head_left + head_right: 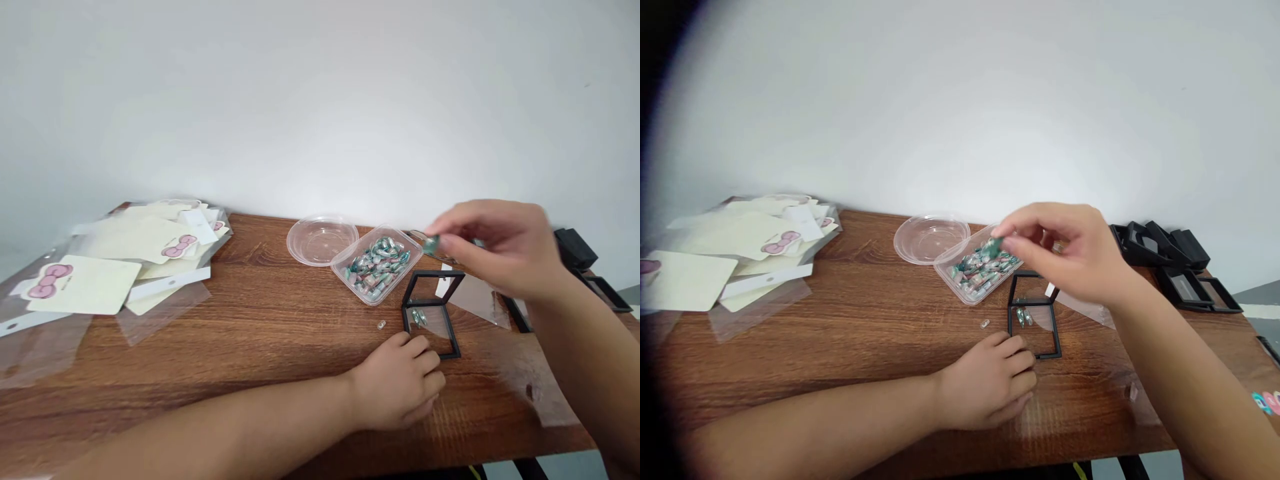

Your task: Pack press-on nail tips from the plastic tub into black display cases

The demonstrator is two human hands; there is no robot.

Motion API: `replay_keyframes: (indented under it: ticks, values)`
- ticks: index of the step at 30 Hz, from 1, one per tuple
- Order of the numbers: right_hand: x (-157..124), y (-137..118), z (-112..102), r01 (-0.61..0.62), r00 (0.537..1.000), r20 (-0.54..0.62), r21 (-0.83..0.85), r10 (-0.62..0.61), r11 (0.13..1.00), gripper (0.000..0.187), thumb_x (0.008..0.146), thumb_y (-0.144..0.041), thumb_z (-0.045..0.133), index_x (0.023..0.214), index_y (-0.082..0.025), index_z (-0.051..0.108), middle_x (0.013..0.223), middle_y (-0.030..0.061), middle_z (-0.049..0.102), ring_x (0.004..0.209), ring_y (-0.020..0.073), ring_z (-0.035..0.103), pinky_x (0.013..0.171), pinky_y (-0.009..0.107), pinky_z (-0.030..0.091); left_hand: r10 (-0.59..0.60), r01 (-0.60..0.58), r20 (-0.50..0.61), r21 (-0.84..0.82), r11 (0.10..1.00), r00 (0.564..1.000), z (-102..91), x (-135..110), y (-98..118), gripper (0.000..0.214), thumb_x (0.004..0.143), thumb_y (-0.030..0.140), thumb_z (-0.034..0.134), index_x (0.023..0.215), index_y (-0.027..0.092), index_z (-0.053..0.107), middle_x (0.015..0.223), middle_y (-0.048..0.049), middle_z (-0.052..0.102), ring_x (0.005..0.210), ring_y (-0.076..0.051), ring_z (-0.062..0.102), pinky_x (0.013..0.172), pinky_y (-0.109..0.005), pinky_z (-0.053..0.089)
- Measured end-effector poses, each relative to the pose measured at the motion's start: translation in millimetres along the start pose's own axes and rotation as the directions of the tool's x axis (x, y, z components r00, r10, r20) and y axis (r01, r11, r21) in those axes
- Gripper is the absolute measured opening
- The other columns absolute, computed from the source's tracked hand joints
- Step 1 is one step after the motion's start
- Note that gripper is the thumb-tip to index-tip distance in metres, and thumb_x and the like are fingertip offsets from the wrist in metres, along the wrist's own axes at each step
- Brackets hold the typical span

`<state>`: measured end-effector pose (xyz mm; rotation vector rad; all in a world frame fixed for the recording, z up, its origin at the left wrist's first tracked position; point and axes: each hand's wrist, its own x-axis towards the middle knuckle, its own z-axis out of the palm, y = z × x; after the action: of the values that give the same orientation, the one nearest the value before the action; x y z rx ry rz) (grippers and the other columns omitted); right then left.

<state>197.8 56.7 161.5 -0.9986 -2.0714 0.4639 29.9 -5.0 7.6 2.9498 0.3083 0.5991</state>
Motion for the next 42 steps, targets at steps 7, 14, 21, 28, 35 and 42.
replay_keyframes:
  ticks: [7,14,21,28,35,42]
  values:
    - [-71,-19,13,-0.079,0.983,-0.103,0.516,0.153,0.853,0.008,0.089,-0.026,0.075,0.094,-0.033,0.076,0.061,-0.0012,0.059,0.053,0.0154,0.053,0.049,0.03,0.041,-0.073,0.015,-0.273,-0.209,0.978,0.959,-6.6,1,-1,0.014,0.098,0.03,0.054,0.092,0.02,0.061,0.083,0.0,0.069,0.074,-0.015,0.063,0.063,-0.027,0.046]
    - [-119,8,40,-0.356,0.91,0.178,0.8,0.376,0.483,0.019,0.085,-0.038,0.078,0.084,-0.026,0.065,0.058,-0.0075,0.04,0.045,0.0079,0.032,0.042,0.022,0.027,-0.256,-0.146,-0.634,-0.51,0.848,0.73,-4.8,2,-2,0.019,0.097,0.034,0.059,0.109,0.02,0.052,0.074,0.0,0.063,0.06,-0.012,0.058,0.058,-0.022,0.047]
    - [-123,25,51,-0.522,0.844,0.42,0.787,0.334,0.329,0.03,0.084,-0.044,0.078,0.083,-0.02,0.06,0.063,-0.0067,0.046,0.047,0.0053,0.029,0.043,0.02,0.023,-0.316,-0.14,-0.633,-0.563,0.814,0.707,-2.9,3,-1,0.055,0.1,0.046,0.059,0.147,0.022,0.042,0.088,-0.003,0.062,0.074,-0.014,0.059,0.069,-0.025,0.053]
    - [-123,20,57,-0.532,0.846,0.469,0.771,0.253,0.349,0.026,0.088,-0.039,0.075,0.083,-0.018,0.059,0.063,-0.0071,0.045,0.048,0.0047,0.031,0.042,0.019,0.021,-0.343,-0.138,-0.604,-0.609,0.781,0.72,-8.4,3,-2,0.035,0.1,0.041,0.061,0.13,0.022,0.064,0.088,-0.003,0.062,0.077,-0.012,0.061,0.071,-0.021,0.055]
    - [-122,21,61,-0.579,0.814,0.504,0.738,0.288,0.347,0.031,0.087,-0.043,0.075,0.08,-0.018,0.058,0.06,-0.0076,0.045,0.047,0.0049,0.029,0.042,0.021,0.02,-0.416,-0.12,-0.611,-0.646,0.754,0.673,-6.4,4,-1,0.022,0.097,0.035,0.066,0.115,0.023,0.072,0.084,-0.0015,0.061,0.071,-0.01,0.061,0.066,-0.02,0.055]
    - [-123,22,62,-0.605,0.793,0.516,0.726,0.324,0.325,0.032,0.086,-0.046,0.076,0.084,-0.017,0.062,0.059,-0.0076,0.046,0.045,0.004,0.03,0.043,0.021,0.021,-0.479,-0.106,-0.596,-0.69,0.716,0.644,-8.5,6,1,0.02,0.095,0.036,0.07,0.103,0.018,0.073,0.08,-0.0001,0.06,0.064,-0.007,0.056,0.061,-0.017,0.052]
